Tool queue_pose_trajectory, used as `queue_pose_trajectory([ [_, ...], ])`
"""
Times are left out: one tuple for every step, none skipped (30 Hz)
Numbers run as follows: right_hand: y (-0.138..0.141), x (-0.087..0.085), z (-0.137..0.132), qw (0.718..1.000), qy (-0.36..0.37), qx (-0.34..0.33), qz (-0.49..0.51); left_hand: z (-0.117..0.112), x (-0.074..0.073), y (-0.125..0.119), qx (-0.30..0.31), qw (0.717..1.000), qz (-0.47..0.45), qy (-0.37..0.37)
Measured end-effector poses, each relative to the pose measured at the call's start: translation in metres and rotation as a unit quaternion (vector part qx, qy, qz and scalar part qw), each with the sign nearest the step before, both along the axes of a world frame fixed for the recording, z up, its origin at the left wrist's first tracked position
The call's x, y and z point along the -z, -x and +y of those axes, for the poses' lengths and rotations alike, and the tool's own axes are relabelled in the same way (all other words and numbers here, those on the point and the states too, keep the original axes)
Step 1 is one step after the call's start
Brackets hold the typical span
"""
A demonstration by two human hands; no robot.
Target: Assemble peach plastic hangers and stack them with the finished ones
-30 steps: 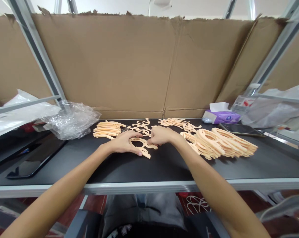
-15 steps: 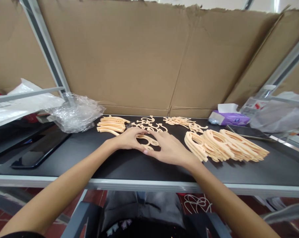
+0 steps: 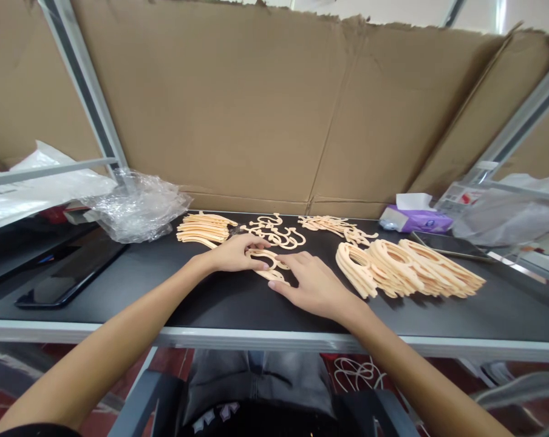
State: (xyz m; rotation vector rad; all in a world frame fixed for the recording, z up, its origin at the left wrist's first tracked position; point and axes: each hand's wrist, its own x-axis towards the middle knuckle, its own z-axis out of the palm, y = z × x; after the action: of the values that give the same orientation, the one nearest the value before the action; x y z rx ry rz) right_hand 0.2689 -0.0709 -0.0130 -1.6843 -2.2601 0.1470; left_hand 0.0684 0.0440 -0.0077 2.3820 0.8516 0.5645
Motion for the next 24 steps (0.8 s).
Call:
queue_pose_trajectory([
  [0.0003, -0.0002, -0.0003, 1.000, 0.002, 0.001, 0.002, -0.0002, 0.0000, -0.0003, -0.001, 1.000, 0.000, 0.001],
  [0.0005, -0.0004, -0.0007, 1.000, 0.003, 0.002, 0.004, -0.0006, -0.0001, -0.0006, -0.004, 1.000, 0.001, 0.001],
  [0.0007, -0.0006, -0.0010, 1.000, 0.004, 0.003, 0.008, -0.0010, -0.0003, -0.0010, -0.007, 1.000, 0.002, 0.001],
  [0.0009, -0.0006, -0.0013, 1.000, 0.005, 0.002, 0.011, -0.0014, -0.0004, -0.0013, -0.012, 1.000, 0.005, 0.000],
  [0.0011, -0.0006, -0.0015, 1.000, 0.004, 0.001, 0.013, -0.0019, -0.0004, -0.0017, -0.016, 1.000, 0.007, -0.001],
  [0.0011, -0.0005, -0.0016, 1.000, 0.004, 0.000, 0.014, -0.0023, -0.0002, -0.0020, -0.021, 1.000, 0.009, -0.003],
  [0.0012, -0.0004, -0.0017, 1.000, 0.004, -0.001, 0.015, -0.0027, 0.0002, -0.0024, -0.023, 1.000, 0.010, -0.003],
  [0.0012, -0.0002, -0.0018, 1.000, 0.003, -0.001, 0.015, -0.0030, 0.0007, -0.0028, -0.023, 1.000, 0.009, -0.004],
  [0.0013, -0.0001, -0.0017, 1.000, 0.003, -0.001, 0.014, -0.0031, 0.0013, -0.0033, -0.021, 1.000, 0.005, -0.004],
  [0.0013, 0.0000, -0.0017, 1.000, 0.002, -0.001, 0.014, -0.0032, 0.0021, -0.0037, -0.019, 1.000, 0.002, -0.006],
  [0.0013, 0.0001, -0.0017, 1.000, 0.001, -0.002, 0.013, -0.0033, 0.0028, -0.0041, -0.019, 1.000, -0.001, -0.007],
  [0.0014, 0.0000, -0.0017, 1.000, 0.000, -0.003, 0.011, -0.0033, 0.0035, -0.0045, -0.019, 1.000, -0.004, -0.008],
  [0.0015, -0.0001, -0.0017, 1.000, 0.000, -0.004, 0.010, -0.0032, 0.0041, -0.0049, -0.021, 1.000, -0.006, -0.009],
  [0.0016, -0.0003, -0.0018, 1.000, 0.000, -0.004, 0.009, -0.0031, 0.0047, -0.0051, -0.024, 1.000, -0.008, -0.008],
  [0.0018, -0.0005, -0.0019, 1.000, 0.001, -0.004, 0.008, -0.0028, 0.0052, -0.0054, -0.028, 1.000, -0.009, -0.006],
  [0.0019, -0.0007, -0.0021, 1.000, 0.001, -0.004, 0.007, -0.0025, 0.0057, -0.0056, -0.031, 0.999, -0.012, -0.005],
  [0.0020, -0.0008, -0.0022, 1.000, 0.001, -0.004, 0.007, -0.0020, 0.0061, -0.0057, -0.033, 0.999, -0.014, -0.004],
  [0.0020, -0.0008, -0.0023, 1.000, 0.000, -0.004, 0.006, -0.0016, 0.0064, -0.0058, -0.036, 0.999, -0.016, -0.003],
  [0.0020, -0.0007, -0.0023, 1.000, -0.001, -0.004, 0.005, -0.0011, 0.0067, -0.0059, -0.037, 0.999, -0.016, -0.003],
  [0.0020, -0.0004, -0.0022, 1.000, -0.003, -0.005, 0.004, -0.0008, 0.0069, -0.0060, -0.038, 0.999, -0.015, -0.003],
  [0.0020, -0.0001, -0.0020, 1.000, -0.004, -0.006, 0.002, -0.0006, 0.0070, -0.0062, -0.039, 0.999, -0.014, -0.003],
  [0.0019, 0.0003, -0.0018, 1.000, -0.005, -0.006, 0.000, -0.0007, 0.0069, -0.0063, -0.041, 0.999, -0.012, -0.005],
  [0.0019, 0.0006, -0.0015, 1.000, -0.006, -0.007, -0.001, -0.0010, 0.0067, -0.0064, -0.044, 0.999, -0.010, -0.009],
  [0.0018, 0.0008, -0.0013, 1.000, -0.008, -0.007, -0.003, -0.0016, 0.0063, -0.0065, -0.045, 0.999, -0.008, -0.012],
])
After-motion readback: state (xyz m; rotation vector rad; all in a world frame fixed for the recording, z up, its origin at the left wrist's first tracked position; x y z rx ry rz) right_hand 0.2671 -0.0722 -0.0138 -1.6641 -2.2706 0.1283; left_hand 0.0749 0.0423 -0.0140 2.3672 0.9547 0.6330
